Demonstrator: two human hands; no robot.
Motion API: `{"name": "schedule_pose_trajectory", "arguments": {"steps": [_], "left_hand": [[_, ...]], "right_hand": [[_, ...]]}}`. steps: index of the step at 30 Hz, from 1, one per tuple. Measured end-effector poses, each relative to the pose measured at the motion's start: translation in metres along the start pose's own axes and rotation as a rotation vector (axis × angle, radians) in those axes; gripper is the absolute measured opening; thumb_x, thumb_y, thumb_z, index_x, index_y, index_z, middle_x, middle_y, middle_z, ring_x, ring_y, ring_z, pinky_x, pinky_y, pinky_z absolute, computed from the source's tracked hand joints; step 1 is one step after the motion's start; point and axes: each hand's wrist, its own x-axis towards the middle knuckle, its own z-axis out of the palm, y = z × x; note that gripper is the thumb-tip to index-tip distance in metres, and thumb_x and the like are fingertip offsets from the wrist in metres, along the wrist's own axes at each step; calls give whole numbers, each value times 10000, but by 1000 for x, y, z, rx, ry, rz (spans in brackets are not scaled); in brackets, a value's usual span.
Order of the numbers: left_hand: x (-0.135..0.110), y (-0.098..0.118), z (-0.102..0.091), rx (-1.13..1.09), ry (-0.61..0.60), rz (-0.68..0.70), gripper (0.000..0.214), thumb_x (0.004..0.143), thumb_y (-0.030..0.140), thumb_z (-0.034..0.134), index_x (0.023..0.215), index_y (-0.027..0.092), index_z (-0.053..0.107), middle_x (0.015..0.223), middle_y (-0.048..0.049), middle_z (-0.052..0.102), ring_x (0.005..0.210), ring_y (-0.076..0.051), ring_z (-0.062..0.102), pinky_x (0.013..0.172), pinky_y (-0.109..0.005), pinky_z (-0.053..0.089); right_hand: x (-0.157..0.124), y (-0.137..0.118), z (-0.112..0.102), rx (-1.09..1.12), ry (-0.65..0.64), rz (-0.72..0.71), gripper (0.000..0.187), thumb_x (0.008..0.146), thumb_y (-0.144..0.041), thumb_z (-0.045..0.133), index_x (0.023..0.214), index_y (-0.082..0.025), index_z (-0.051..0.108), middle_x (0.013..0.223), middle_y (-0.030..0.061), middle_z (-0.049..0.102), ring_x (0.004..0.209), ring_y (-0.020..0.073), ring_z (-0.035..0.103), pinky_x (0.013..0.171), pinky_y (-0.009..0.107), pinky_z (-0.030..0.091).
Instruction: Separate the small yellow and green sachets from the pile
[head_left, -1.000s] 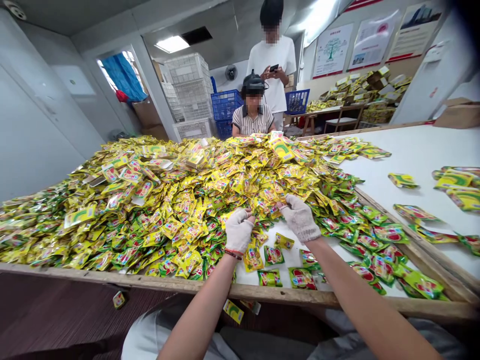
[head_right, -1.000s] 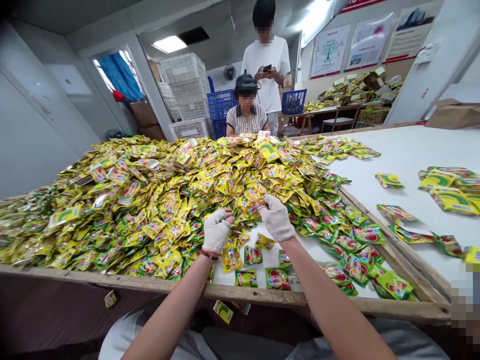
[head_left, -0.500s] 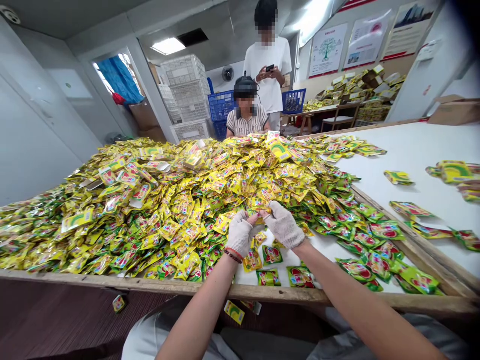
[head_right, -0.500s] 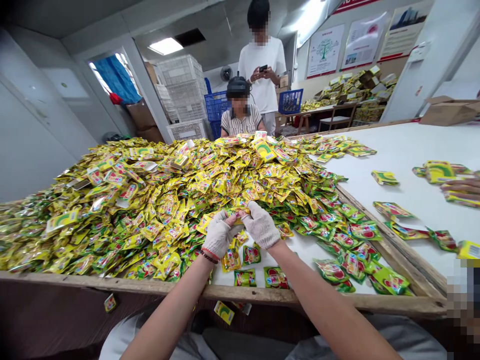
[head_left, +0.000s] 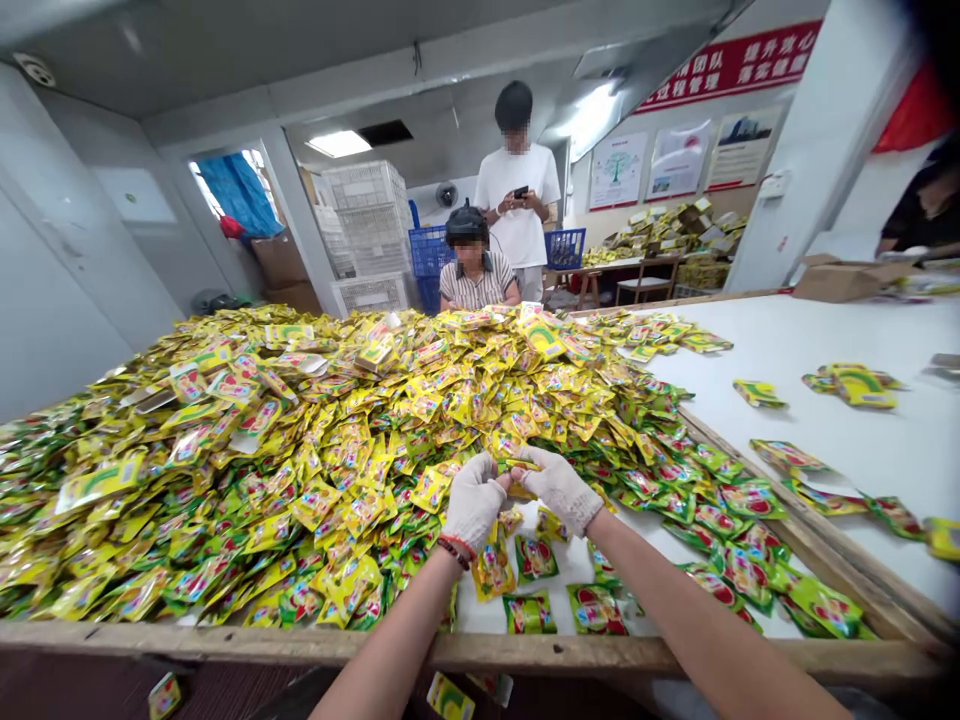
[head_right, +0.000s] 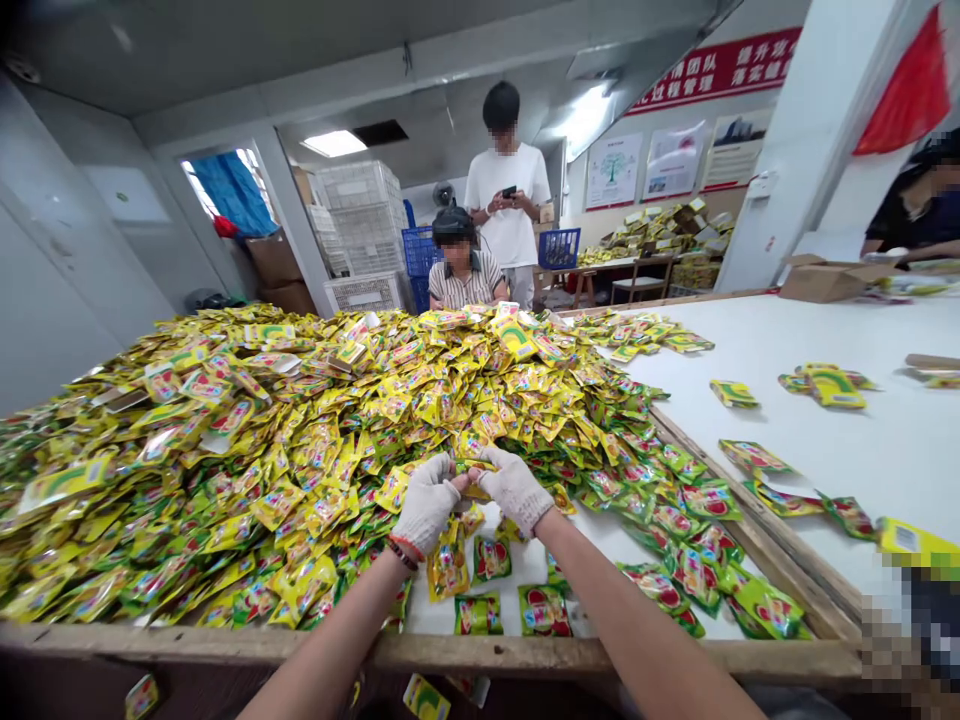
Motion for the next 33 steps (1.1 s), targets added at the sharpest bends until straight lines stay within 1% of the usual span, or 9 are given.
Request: {"name": "schedule_pose_trajectory", "arguments": {"steps": [6,10,13,17,22,25,28,31,33], "left_hand": [[7,14,-13,210,-45,154,220,753,327,657,901,178,592,881,-34,633,791,-151,591,708,-240,472],[1,4,-23,191,-30,95,164,776,326,622,847,179,601,809,-29,637,739,-153,584,661,-240,463],[-2,-4,-24,191,-31,49,129,763,290,621,832,181,617,792,-21,635,706,-143,563,631,-234,445],[2,-10,-22,180,-19,-2,123,751,273,629,824,175,623,745,-15,621,650,-129,531,594,-230,419],[7,-2,-24,23,14,2,220,744,352,678,845,170,608,776,-21,612,691,-123,545,619,-225,426],[3,15,-26,-352,-52,-55,425,671,375,754,1024,213,580,986,-49,630,862,-157,604,751,-267,481],[-7,31,-26,-600,-212,-99,516,614,369,788,1065,228,580,1049,-66,640,934,-194,623,820,-314,497],[-19,36,-24,-579,-292,-122,419,615,365,774,963,190,619,921,-70,661,845,-207,639,770,-327,509],[-23,31,-25,-509,-217,-82,388,637,396,751,930,180,618,876,-63,655,788,-196,633,734,-324,503]], "right_hand": [[72,-36,-65,-352,387,-65,289,735,-376,551,901,-176,679,728,15,669,578,148,565,559,273,474],[136,-65,-121,-491,593,-69,338,734,-367,573,967,-147,681,883,85,688,816,214,603,763,327,473],[170,-67,-137,-532,585,-64,305,694,-322,613,921,-135,694,908,114,693,889,242,606,827,353,454],[186,-53,-131,-563,506,-90,223,599,-287,688,782,-161,696,914,111,699,931,267,603,875,384,444],[137,-53,-102,-440,530,-201,328,699,-361,632,951,-154,675,1053,117,670,1040,265,569,927,393,428],[74,-55,-60,51,177,-98,413,738,-450,636,1050,-180,647,912,73,697,809,215,641,755,360,512],[15,-50,-12,360,-235,75,412,700,-426,720,1027,-181,671,962,83,697,813,208,656,753,355,529],[-18,-41,17,475,-309,105,419,690,-412,745,1041,-192,680,1042,78,684,916,216,650,810,351,525],[-24,-35,20,480,-263,92,414,714,-424,726,1056,-196,677,1011,74,692,908,213,652,812,350,525]]}}
